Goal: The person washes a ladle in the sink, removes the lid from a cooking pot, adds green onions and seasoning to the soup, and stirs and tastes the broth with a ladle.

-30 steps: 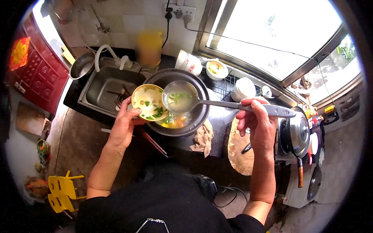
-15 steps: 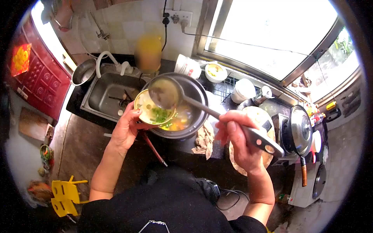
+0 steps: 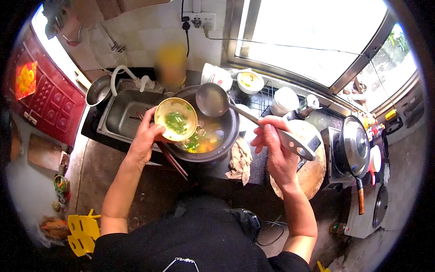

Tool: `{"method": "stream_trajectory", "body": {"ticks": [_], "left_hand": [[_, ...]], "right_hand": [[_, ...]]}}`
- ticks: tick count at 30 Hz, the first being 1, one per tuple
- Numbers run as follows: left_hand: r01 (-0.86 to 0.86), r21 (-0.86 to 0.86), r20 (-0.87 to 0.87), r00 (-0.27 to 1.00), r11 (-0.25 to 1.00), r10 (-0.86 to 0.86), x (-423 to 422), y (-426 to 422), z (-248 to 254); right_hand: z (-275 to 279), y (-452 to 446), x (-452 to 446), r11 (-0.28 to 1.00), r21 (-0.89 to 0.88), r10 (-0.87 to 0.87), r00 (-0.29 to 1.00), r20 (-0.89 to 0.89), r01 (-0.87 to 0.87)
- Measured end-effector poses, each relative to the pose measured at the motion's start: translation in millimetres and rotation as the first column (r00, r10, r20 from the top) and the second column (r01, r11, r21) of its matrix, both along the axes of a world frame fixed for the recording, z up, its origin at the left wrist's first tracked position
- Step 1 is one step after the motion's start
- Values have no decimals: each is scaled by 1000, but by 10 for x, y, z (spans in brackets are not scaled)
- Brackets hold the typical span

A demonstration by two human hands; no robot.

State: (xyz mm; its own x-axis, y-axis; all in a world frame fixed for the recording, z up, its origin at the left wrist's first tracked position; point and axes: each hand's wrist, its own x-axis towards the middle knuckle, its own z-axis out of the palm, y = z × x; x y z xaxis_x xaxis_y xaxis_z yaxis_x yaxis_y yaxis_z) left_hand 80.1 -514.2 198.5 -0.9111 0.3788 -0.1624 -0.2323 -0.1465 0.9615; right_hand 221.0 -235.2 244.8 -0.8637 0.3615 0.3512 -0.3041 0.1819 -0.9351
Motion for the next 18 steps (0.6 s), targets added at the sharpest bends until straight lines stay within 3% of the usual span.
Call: {"method": "stream_trajectory", "body": {"ticks": [4, 7, 8, 11, 12, 15, 16, 18], "left_hand": [[-41, -195, -168, 986, 980, 8, -99, 56, 23], [-109, -201, -390, 920, 973, 23, -300, 82, -291], [-130, -275, -555, 830, 953, -48, -393, 92, -326], [-123, -552, -548, 799, 824, -248, -404, 102, -234], [-238, -666, -577, 765, 707, -286, -340, 148, -130], [-446, -789, -614, 616, 423, -494, -170, 328, 106], [-548, -729, -671, 456, 409, -585, -187, 341, 66], [-647, -635, -701, 252, 422, -668, -191, 373, 31]], "right_hand": [[-111, 1, -38, 996, -19, 90, 994, 60, -89], [-178, -13, -42, 994, -7, 107, 991, 83, -106], [-201, -8, -43, 994, 4, 104, 991, 79, -105], [-247, 20, -63, 994, 64, 87, 993, 79, -92], [-262, 41, -64, 992, 100, 71, 994, 86, -80], [-304, 48, -60, 984, 164, 45, 993, 107, -62], [-340, 44, -67, 982, 178, 47, 993, 107, -66], [-396, 57, -91, 958, 282, 16, 995, 94, -42]]}}
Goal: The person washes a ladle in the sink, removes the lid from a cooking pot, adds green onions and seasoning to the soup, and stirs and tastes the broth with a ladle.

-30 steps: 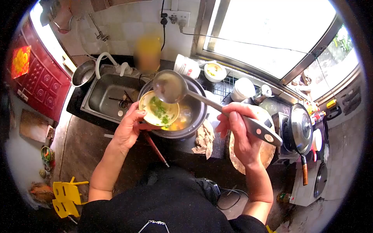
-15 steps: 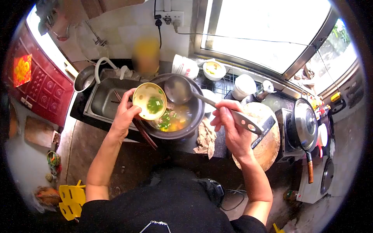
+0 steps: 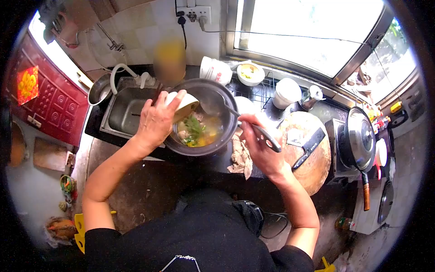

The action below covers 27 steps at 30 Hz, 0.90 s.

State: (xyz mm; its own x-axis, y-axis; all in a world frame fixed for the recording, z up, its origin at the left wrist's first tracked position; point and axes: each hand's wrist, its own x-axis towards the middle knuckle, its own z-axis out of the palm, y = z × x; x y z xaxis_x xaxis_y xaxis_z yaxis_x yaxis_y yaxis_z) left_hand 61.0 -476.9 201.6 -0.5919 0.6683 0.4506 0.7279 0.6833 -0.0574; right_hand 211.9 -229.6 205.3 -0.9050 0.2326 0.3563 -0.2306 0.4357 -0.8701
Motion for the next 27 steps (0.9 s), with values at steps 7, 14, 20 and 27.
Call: {"method": "stream_trajectory", "body": {"ticks": [7, 14, 20, 27], "left_hand": [[-247, 417, 457, 889, 874, 33, -68, -124, -59], [-613, 700, 705, 510, 366, -493, -89, -364, -172], [-771, 604, 654, 334, 202, -679, 105, -555, -119], [-771, 598, 640, 293, 221, -710, 211, -650, -77]], "right_hand": [[-102, -18, -152, 920, 375, 151, 985, -84, -109], [-374, -44, -507, 814, 541, 274, 961, -37, -211], [-194, -108, -418, 807, 512, 312, 949, 52, -293], [-138, -33, -470, 891, 421, 189, 982, 0, -171]]}}
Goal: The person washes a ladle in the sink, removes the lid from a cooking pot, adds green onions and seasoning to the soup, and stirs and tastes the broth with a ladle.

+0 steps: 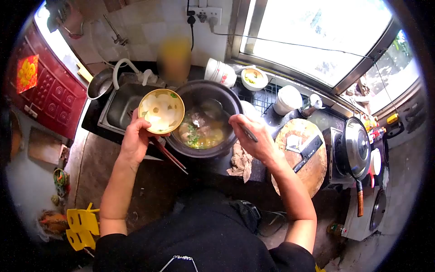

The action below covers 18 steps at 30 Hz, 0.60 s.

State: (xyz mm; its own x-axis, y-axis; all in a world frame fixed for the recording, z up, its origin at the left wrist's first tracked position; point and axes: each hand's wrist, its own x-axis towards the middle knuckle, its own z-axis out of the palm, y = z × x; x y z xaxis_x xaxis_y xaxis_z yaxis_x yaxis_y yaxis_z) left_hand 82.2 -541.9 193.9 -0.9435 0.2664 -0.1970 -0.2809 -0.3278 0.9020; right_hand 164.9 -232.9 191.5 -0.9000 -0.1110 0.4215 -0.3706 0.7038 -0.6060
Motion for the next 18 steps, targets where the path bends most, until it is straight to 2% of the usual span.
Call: {"method": "stream_trajectory", "body": {"ticks": [6, 7, 8, 10, 12, 15, 18], "left_hand": [[-21, -63, -46, 999, 998, 18, 46, 11, 4], [-25, -66, -48, 999, 998, 22, 53, 9, -8], [-29, -69, -50, 998, 997, 25, 55, 2, -21], [-32, -72, -54, 998, 997, 28, 57, -14, -24], [-31, -75, -52, 998, 997, 28, 60, -34, -18], [-17, -79, -74, 997, 997, 11, 79, -51, -26], [11, -53, -92, 996, 999, -16, 104, -8, 20]], "right_hand": [[-246, -146, -32, 996, -53, -71, 997, -8, 70], [-330, -141, -77, 995, -56, -88, 993, -76, 84], [-363, -130, -90, 976, -168, -132, 991, 29, 135], [-394, -92, -107, 894, -365, -176, 954, 242, 258], [-376, -18, -97, 746, -588, -151, 939, 309, 314], [-257, 108, 2, 644, -625, -207, 887, 414, 442], [-124, 171, 115, 556, -702, -183, 890, 419, 445]]}}
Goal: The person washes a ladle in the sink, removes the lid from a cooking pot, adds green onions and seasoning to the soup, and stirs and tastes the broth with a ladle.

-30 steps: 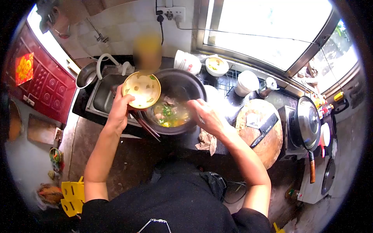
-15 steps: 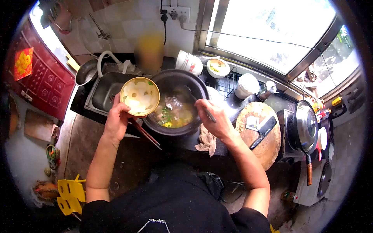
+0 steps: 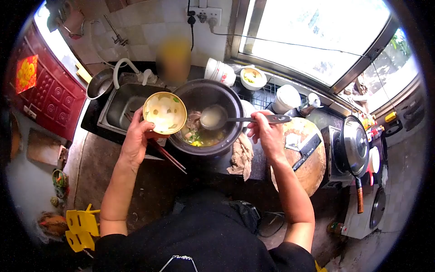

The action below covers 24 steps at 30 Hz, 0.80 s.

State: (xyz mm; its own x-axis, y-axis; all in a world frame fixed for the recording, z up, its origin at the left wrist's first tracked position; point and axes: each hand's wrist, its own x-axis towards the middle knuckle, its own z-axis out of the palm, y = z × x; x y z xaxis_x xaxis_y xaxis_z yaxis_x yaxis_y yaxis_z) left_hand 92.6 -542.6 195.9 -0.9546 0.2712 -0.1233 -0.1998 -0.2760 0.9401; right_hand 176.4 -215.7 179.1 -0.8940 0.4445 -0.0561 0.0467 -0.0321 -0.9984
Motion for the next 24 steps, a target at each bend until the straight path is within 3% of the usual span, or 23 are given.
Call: {"method": "stream_trajectory", "body": {"ticks": [9, 16, 24], "left_hand": [[72, -42, 41, 997, 997, -70, -42, 19, -100], [218, 107, 155, 960, 970, -233, 4, 65, -58], [287, 250, 226, 911, 925, -344, 24, 54, -47]], "right_hand": [[769, -31, 308, 1000, -13, -26, 991, -133, 24], [1204, -264, 365, 997, 82, 22, 985, -174, -8], [1188, -580, 429, 952, 215, 264, 942, -210, -219]]}}
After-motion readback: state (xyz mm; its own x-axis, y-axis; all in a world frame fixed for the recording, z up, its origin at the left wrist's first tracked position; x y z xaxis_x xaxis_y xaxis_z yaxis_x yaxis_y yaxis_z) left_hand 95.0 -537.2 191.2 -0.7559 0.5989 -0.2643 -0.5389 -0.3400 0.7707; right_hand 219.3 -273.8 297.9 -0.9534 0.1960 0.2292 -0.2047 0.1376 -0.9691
